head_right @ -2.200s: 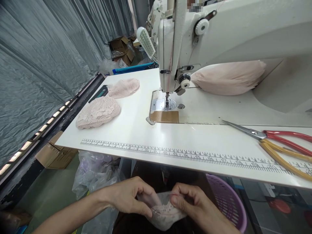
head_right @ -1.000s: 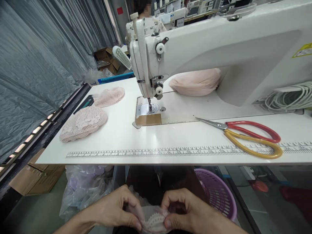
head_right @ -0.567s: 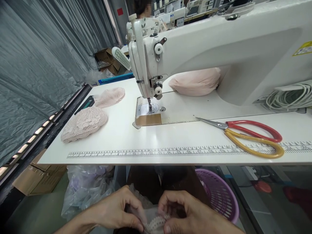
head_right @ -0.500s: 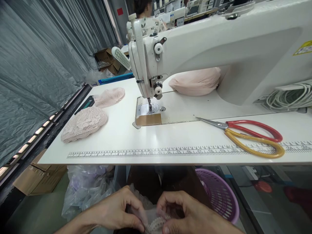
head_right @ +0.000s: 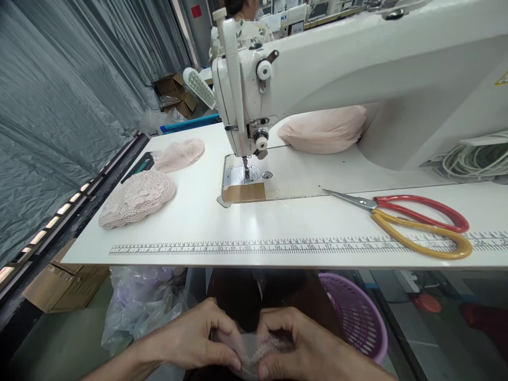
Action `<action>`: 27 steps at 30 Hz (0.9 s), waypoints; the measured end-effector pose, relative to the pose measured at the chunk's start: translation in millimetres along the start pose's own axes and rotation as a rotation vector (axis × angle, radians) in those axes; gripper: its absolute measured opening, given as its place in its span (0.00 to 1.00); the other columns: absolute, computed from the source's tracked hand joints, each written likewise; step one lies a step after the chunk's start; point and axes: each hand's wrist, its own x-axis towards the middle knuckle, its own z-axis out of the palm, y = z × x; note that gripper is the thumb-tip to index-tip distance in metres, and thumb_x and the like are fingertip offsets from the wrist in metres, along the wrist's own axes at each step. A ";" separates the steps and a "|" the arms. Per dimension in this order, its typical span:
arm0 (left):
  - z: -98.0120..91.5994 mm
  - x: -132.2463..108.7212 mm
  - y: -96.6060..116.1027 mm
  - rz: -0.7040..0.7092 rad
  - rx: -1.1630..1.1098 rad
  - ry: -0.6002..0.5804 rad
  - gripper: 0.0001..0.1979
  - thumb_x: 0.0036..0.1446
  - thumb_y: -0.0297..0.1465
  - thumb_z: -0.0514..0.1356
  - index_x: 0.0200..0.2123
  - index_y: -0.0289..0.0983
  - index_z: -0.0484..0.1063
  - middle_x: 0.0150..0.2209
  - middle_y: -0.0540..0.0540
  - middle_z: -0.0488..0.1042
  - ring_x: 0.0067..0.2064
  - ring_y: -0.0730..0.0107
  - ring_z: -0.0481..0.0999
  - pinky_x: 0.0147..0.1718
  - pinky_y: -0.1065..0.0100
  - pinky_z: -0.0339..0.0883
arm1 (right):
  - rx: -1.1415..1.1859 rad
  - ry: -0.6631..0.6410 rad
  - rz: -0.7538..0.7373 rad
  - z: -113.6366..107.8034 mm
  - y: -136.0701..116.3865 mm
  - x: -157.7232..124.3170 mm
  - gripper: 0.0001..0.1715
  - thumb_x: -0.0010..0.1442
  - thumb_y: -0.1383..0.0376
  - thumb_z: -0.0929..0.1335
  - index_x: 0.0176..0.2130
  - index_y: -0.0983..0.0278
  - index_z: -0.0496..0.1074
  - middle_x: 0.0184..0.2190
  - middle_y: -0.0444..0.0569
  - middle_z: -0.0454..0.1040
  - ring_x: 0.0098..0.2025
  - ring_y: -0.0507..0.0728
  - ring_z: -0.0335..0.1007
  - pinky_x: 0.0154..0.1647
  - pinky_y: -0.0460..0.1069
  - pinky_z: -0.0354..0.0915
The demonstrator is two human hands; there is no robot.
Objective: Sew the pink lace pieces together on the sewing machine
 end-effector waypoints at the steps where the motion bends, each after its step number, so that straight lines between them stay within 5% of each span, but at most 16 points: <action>1: 0.0 -0.1 0.6 -0.004 -0.005 0.001 0.11 0.46 0.34 0.66 0.34 0.36 0.80 0.27 0.49 0.78 0.28 0.74 0.74 0.27 0.80 0.62 | -0.003 -0.010 -0.002 0.4 -1.3 0.5 0.21 0.44 0.52 0.74 0.24 0.65 0.67 0.25 0.40 0.64 0.28 0.50 0.57 0.27 0.45 0.51; 14: -3.1 -2.9 -8.5 -0.039 -0.202 -0.031 0.18 0.44 0.39 0.67 0.37 0.34 0.79 0.28 0.47 0.79 0.30 0.72 0.76 0.33 0.76 0.67 | 0.061 -0.081 0.067 -5.2 9.4 5.6 0.17 0.49 0.52 0.73 0.28 0.64 0.73 0.25 0.41 0.65 0.27 0.50 0.57 0.28 0.45 0.52; 27: -13.6 -12.8 -24.1 0.023 -0.270 -0.078 0.20 0.48 0.42 0.66 0.39 0.35 0.78 0.32 0.47 0.79 0.38 0.68 0.79 0.39 0.74 0.69 | 0.193 0.024 0.093 -9.4 20.5 1.6 0.13 0.47 0.55 0.74 0.23 0.61 0.76 0.23 0.41 0.67 0.26 0.50 0.59 0.28 0.45 0.55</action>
